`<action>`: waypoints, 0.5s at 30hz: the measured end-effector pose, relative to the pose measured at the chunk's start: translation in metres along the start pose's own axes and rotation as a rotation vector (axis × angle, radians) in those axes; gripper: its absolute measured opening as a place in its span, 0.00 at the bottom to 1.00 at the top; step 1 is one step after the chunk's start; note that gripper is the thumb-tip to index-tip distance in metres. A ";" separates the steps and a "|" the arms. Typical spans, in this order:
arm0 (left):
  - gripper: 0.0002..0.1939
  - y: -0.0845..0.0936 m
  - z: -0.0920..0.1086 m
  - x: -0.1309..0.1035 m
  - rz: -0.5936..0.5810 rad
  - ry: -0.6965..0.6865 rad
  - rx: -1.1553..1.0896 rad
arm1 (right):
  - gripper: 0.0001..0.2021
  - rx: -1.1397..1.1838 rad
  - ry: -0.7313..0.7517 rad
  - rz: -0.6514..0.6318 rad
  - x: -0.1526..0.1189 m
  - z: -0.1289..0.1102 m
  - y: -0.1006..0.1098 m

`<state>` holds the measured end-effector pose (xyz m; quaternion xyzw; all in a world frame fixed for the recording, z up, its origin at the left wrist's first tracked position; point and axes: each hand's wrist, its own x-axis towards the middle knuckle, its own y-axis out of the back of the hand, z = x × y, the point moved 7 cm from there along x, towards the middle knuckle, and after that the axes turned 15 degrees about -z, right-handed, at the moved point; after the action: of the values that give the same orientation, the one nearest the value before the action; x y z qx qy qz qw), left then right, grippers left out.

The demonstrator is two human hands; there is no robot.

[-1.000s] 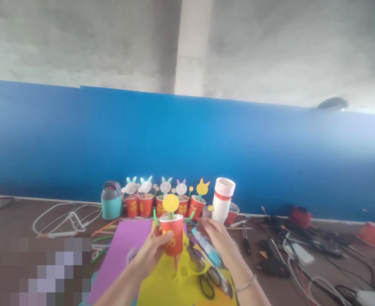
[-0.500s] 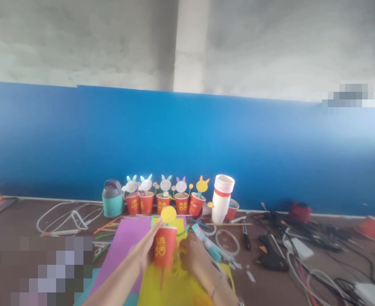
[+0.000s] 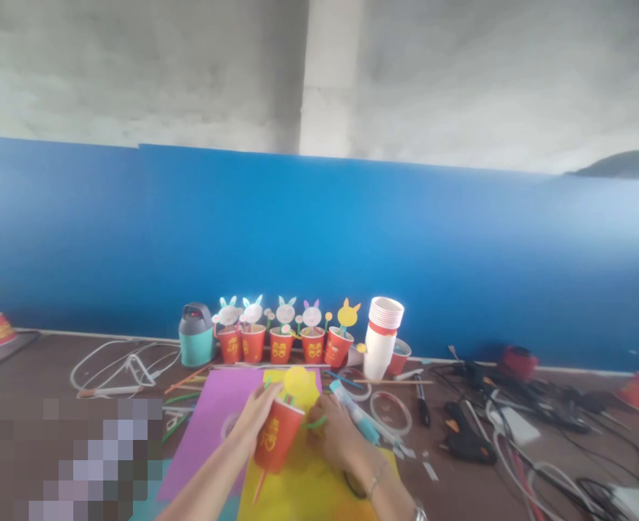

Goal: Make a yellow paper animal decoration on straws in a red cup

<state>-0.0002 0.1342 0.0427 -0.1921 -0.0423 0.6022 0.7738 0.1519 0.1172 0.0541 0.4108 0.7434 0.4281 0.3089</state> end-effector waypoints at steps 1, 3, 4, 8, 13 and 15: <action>0.11 0.002 0.001 0.002 0.012 -0.024 0.058 | 0.11 0.026 -0.013 0.015 0.000 0.001 0.002; 0.09 0.006 0.003 0.006 0.046 -0.071 0.156 | 0.11 0.138 -0.036 0.069 0.000 0.004 0.007; 0.08 0.009 0.005 0.008 0.060 -0.090 0.184 | 0.10 0.227 -0.048 0.104 0.000 0.007 0.010; 0.13 0.020 0.017 0.017 0.127 -0.210 0.323 | 0.03 0.530 -0.114 0.203 0.004 0.027 0.019; 0.14 0.028 0.042 0.021 0.192 -0.369 0.553 | 0.10 0.745 -0.180 0.321 0.002 0.048 0.035; 0.12 0.023 0.051 0.017 0.204 -0.417 0.637 | 0.13 0.821 -0.175 0.350 -0.003 0.047 0.042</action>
<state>-0.0320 0.1674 0.0793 0.1808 0.0098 0.6852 0.7055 0.2055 0.1446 0.0708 0.6534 0.7419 0.1076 0.1049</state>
